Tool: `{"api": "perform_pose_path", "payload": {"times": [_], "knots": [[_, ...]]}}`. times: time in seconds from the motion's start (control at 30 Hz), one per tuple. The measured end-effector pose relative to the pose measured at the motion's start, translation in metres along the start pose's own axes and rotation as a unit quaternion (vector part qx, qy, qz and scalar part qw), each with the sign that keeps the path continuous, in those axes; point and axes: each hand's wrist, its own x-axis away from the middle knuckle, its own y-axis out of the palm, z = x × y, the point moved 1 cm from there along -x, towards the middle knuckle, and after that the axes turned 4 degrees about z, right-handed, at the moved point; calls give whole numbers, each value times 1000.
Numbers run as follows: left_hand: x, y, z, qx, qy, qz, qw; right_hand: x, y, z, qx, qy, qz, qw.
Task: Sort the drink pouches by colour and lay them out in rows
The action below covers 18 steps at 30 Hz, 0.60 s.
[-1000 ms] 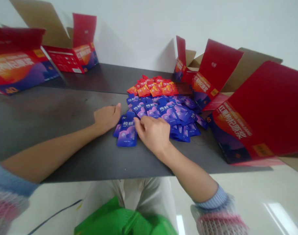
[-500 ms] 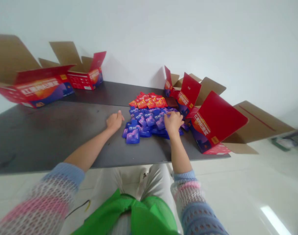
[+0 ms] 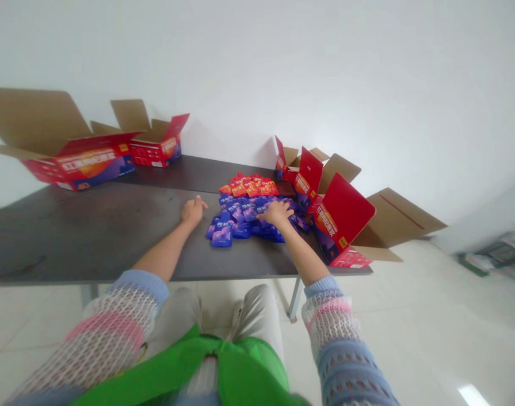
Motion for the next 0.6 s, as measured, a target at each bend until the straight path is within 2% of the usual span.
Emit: {"api": "perform_pose_path", "payload": {"times": [0.2, 0.37, 0.53, 0.6], "knots": [[1, -2, -1, -1, 24, 2, 1000, 4, 11, -6, 12, -20, 32, 999], [1, -2, -3, -3, 37, -1, 999, 2, 17, -10, 10, -12, 56, 998], [0, 1, -3, -7, 31, 7, 999, -7, 9, -8, -9, -14, -7, 1000], [1, -1, -3, -5, 30, 14, 999, -9, 2, -5, -24, -29, -1, 999]]}}
